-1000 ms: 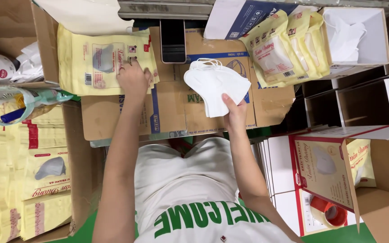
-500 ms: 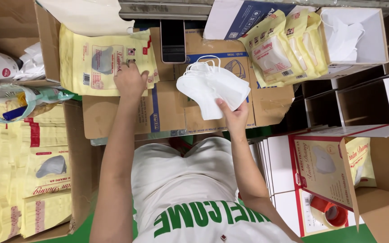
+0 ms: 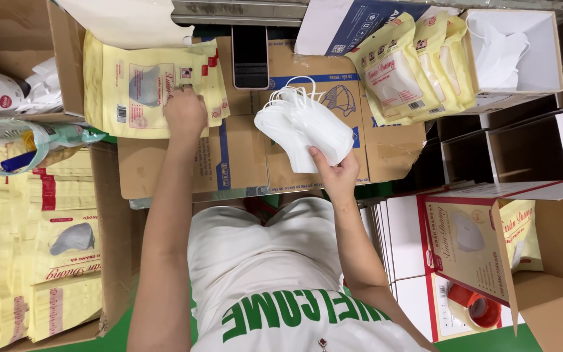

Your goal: The person packs stacks of face masks into plastic bags by hand, places the bags into cardboard boxes, and seals a box using a tape dispenser.

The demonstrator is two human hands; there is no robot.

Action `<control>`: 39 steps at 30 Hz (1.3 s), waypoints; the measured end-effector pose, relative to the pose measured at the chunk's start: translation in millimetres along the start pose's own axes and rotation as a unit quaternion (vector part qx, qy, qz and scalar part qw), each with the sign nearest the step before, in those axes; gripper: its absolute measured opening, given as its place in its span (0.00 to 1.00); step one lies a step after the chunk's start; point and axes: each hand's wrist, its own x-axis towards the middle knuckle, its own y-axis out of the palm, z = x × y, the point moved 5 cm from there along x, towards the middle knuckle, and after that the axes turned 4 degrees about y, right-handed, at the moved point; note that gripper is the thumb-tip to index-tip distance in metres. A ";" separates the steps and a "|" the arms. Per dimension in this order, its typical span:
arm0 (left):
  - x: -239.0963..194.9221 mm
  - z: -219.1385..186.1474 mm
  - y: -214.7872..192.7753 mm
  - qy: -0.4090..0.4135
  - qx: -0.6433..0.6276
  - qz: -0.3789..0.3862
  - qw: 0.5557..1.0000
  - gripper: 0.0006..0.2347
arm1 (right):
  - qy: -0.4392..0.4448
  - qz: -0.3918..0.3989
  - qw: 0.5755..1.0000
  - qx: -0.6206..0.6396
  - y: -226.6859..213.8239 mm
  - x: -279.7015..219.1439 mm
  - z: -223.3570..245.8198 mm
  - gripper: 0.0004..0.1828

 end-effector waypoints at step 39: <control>-104.4 -190.2 -256.5 0.379 -0.224 -0.109 0.891 0.18 | -0.146 0.189 0.964 -0.119 -30.6 22.0 62.0 0.22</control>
